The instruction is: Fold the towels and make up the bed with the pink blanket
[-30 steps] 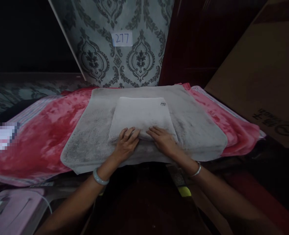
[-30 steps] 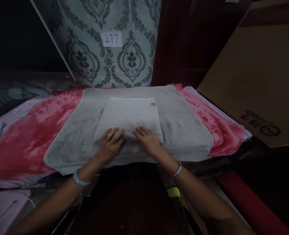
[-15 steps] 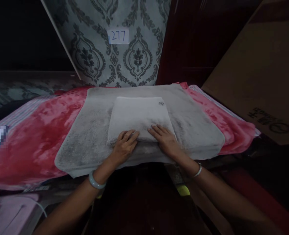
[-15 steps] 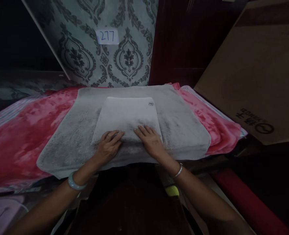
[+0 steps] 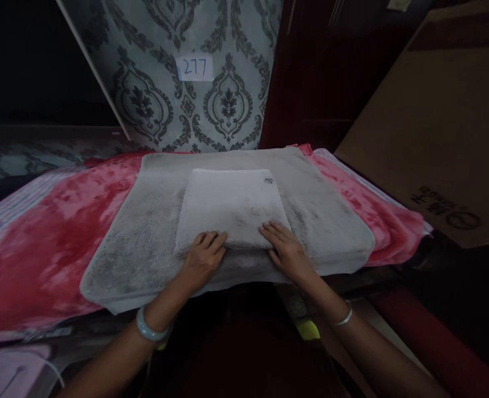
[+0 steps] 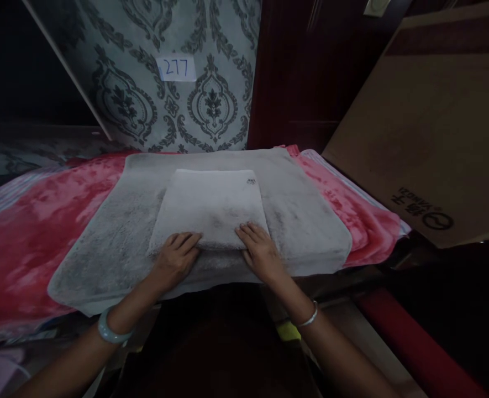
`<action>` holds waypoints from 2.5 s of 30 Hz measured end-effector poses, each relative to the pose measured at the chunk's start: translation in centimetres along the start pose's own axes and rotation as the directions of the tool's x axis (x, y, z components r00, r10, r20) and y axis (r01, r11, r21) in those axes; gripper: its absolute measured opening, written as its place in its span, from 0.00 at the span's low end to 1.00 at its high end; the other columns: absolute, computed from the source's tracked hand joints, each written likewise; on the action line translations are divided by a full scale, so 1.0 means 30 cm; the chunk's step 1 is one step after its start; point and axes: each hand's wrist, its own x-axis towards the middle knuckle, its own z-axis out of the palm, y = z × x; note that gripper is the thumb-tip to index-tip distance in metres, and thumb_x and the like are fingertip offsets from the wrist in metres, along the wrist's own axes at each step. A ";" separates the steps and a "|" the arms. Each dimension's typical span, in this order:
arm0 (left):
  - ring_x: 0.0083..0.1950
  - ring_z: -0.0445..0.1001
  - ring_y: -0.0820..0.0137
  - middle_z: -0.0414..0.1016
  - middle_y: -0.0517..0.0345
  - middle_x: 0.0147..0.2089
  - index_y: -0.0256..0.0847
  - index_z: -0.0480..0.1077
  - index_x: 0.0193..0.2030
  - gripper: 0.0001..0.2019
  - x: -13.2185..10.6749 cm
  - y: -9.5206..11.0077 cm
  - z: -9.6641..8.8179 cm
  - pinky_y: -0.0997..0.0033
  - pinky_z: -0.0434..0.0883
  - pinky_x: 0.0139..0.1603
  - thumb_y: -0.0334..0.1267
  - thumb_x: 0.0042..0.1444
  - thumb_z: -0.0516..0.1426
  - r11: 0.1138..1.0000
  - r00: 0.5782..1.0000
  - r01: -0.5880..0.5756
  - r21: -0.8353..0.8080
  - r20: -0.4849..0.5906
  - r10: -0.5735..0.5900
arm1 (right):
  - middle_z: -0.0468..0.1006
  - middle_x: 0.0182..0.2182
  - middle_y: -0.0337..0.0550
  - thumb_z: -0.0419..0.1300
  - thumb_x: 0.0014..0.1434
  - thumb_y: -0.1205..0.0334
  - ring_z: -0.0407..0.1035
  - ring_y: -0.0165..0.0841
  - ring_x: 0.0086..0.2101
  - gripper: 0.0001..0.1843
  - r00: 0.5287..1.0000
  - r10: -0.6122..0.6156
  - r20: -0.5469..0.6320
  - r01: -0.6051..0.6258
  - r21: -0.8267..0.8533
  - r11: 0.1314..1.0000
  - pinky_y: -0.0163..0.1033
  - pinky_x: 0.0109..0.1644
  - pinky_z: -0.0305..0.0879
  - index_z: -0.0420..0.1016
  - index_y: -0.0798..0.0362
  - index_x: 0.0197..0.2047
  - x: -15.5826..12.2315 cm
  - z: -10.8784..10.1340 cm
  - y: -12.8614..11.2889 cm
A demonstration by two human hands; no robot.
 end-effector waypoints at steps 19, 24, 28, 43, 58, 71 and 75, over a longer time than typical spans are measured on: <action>0.74 0.55 0.45 0.58 0.48 0.75 0.48 0.59 0.72 0.31 0.002 0.047 0.000 0.35 0.60 0.68 0.39 0.62 0.59 0.973 0.932 0.219 -0.071 0.310 -0.187 | 0.79 0.54 0.49 0.57 0.58 0.56 0.76 0.39 0.38 0.28 0.877 0.474 -0.074 -0.435 0.295 0.851 0.47 0.45 0.74 0.75 0.52 0.60 0.049 -0.025 0.138; 0.74 0.56 0.48 0.60 0.50 0.74 0.49 0.60 0.71 0.30 -0.015 0.035 0.003 0.39 0.63 0.67 0.38 0.62 0.58 0.975 0.947 0.211 -0.071 0.264 -0.185 | 0.82 0.49 0.47 0.57 0.57 0.52 0.70 0.35 0.25 0.29 0.849 0.523 -0.072 -0.469 0.354 0.809 0.47 0.36 0.74 0.76 0.49 0.61 0.026 -0.003 0.131; 0.72 0.61 0.48 0.66 0.45 0.70 0.41 0.67 0.65 0.25 0.019 0.070 0.016 0.41 0.63 0.67 0.39 0.61 0.58 0.964 0.953 0.257 -0.069 0.183 -0.241 | 0.77 0.57 0.50 0.61 0.56 0.45 0.74 0.48 0.52 0.31 0.831 0.555 -0.049 -0.456 0.513 0.727 0.56 0.59 0.69 0.76 0.49 0.60 0.022 -0.022 0.113; 0.64 0.71 0.54 0.70 0.45 0.67 0.42 0.64 0.67 0.31 0.087 0.147 0.076 0.49 0.71 0.57 0.28 0.56 0.57 0.931 0.926 0.358 -0.068 0.152 -0.344 | 0.81 0.46 0.42 0.74 0.49 0.50 0.76 0.42 0.47 0.22 0.536 0.811 0.235 0.026 0.955 -0.294 0.55 0.55 0.74 0.79 0.46 0.46 0.004 0.094 -0.188; 0.46 0.74 0.59 0.79 0.49 0.45 0.38 0.73 0.50 0.16 0.229 0.103 0.022 0.57 0.72 0.46 0.23 0.59 0.51 0.952 0.932 0.305 0.008 0.200 -0.301 | 0.83 0.46 0.46 0.72 0.48 0.41 0.74 0.48 0.51 0.24 0.677 0.617 0.401 -0.121 0.888 -0.444 0.58 0.56 0.71 0.79 0.49 0.41 0.103 0.059 -0.267; 0.66 0.69 0.55 0.72 0.47 0.65 0.42 0.68 0.64 0.23 0.157 0.190 -0.126 0.46 0.67 0.67 0.36 0.62 0.56 0.818 0.873 0.420 -0.394 0.423 -0.244 | 0.84 0.44 0.45 0.78 0.40 0.46 0.73 0.48 0.53 0.26 0.553 0.669 0.496 -0.008 0.807 -0.591 0.54 0.61 0.68 0.83 0.51 0.40 0.027 0.044 -0.317; 0.71 0.64 0.63 0.68 0.51 0.69 0.44 0.64 0.68 0.23 0.211 0.062 -0.110 0.51 0.61 0.73 0.42 0.71 0.44 0.684 0.857 0.448 -0.576 0.494 -0.145 | 0.83 0.45 0.43 0.78 0.41 0.52 0.74 0.45 0.51 0.25 0.523 0.731 0.439 -0.007 0.859 -0.511 0.51 0.60 0.69 0.83 0.50 0.42 0.017 0.063 -0.338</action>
